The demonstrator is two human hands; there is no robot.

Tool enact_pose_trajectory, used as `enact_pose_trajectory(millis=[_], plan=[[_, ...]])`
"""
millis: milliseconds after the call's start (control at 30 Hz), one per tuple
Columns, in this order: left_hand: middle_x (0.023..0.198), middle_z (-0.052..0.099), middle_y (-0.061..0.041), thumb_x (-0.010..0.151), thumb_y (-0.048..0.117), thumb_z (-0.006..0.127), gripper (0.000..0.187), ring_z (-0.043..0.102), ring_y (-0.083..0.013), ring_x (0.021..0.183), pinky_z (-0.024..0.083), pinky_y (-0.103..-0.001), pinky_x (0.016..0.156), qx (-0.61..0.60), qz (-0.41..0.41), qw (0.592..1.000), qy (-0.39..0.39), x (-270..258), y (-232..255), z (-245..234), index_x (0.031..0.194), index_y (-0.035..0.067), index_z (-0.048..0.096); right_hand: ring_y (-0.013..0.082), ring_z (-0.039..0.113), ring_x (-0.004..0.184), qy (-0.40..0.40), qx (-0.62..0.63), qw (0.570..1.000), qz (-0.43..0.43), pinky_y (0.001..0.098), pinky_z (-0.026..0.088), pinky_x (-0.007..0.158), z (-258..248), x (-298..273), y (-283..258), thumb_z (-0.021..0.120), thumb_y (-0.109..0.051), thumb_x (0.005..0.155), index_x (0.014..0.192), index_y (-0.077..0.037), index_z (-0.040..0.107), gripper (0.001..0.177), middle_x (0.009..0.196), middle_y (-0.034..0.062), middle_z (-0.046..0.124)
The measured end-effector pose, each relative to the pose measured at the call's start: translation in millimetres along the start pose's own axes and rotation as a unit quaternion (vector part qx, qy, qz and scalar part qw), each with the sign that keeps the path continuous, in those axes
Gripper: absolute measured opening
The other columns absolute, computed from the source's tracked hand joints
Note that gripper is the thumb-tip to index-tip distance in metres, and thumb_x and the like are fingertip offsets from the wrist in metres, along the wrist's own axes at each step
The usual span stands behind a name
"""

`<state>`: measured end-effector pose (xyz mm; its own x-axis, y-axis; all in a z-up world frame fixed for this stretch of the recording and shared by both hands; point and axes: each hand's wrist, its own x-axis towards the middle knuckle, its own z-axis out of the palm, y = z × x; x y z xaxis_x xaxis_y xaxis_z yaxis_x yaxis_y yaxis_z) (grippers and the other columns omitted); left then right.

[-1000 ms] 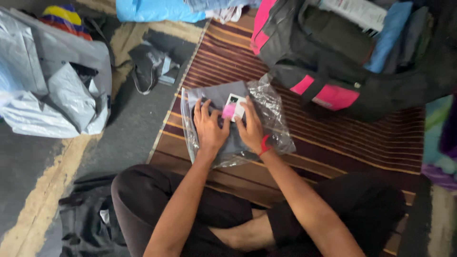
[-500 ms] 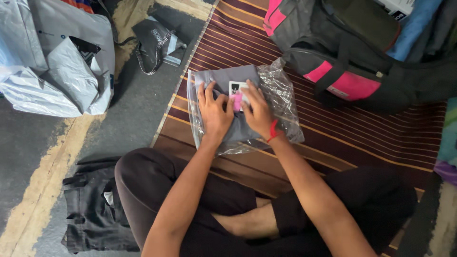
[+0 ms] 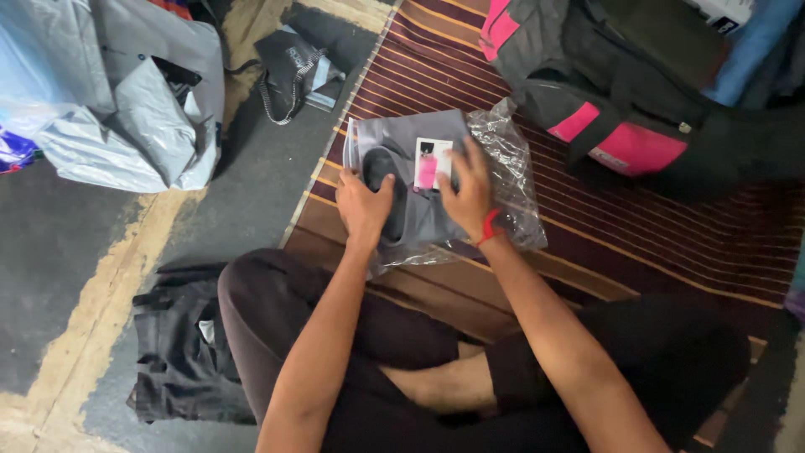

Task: The person unboxes a grey shirt from a plastic bag, unfolds it to check the garment, refolds it, and then places the folded shirt into a large black duffel bag already containing other clothing items.

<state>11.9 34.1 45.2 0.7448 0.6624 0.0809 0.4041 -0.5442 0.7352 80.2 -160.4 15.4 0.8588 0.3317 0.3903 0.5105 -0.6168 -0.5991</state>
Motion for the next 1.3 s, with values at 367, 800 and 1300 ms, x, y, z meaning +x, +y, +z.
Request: enact_pose_trajectory(millis=[367, 800, 1300], plan=[[0.108, 0.071, -0.03, 0.072, 0.041, 0.085, 0.066, 0.068, -0.0463, 0.105, 0.053, -0.051, 0.094, 0.038, -0.061, 0.988, -0.133, 4.4, -25.0, 4.9, 0.117, -0.004, 0.064, 0.0274, 0.073, 0.097, -0.108, 0.135, 0.908, 0.381, 0.0381, 0.056, 0.086, -11.8, -3.7, 36.3, 0.085, -0.04, 0.073, 0.119, 0.01, 0.069, 0.069, 0.109, 0.0217, 0.076], [0.102, 0.077, -0.018, 0.068, 0.013, 0.084, 0.054, 0.077, -0.0266, 0.083, 0.062, -0.036, 0.073, -0.28, -0.238, 0.892, -0.263, -17.1, -0.2, -4.8, 0.115, -0.008, 0.069, 0.0285, 0.07, 0.105, -0.121, 0.204, 0.919, 0.314, 0.036, 0.053, 0.092, -26.2, -25.9, 50.9, 0.077, -0.025, 0.071, 0.127, 0.011, 0.058, 0.07, 0.116, 0.0222, 0.072], [0.122, 0.062, -0.029, 0.079, 0.026, 0.082, 0.067, 0.059, -0.0448, 0.118, 0.047, -0.048, 0.103, 0.042, 0.004, 0.994, -0.099, -42.7, 17.7, -29.8, 0.131, -0.005, 0.054, 0.0468, 0.051, 0.133, 0.013, -0.019, 1.0, 0.014, 0.0507, 0.044, 0.114, -67.9, -18.5, -36.4, 0.063, -0.018, 0.087, 0.138, 0.001, 0.056, 0.055, 0.141, 0.0279, 0.053]])
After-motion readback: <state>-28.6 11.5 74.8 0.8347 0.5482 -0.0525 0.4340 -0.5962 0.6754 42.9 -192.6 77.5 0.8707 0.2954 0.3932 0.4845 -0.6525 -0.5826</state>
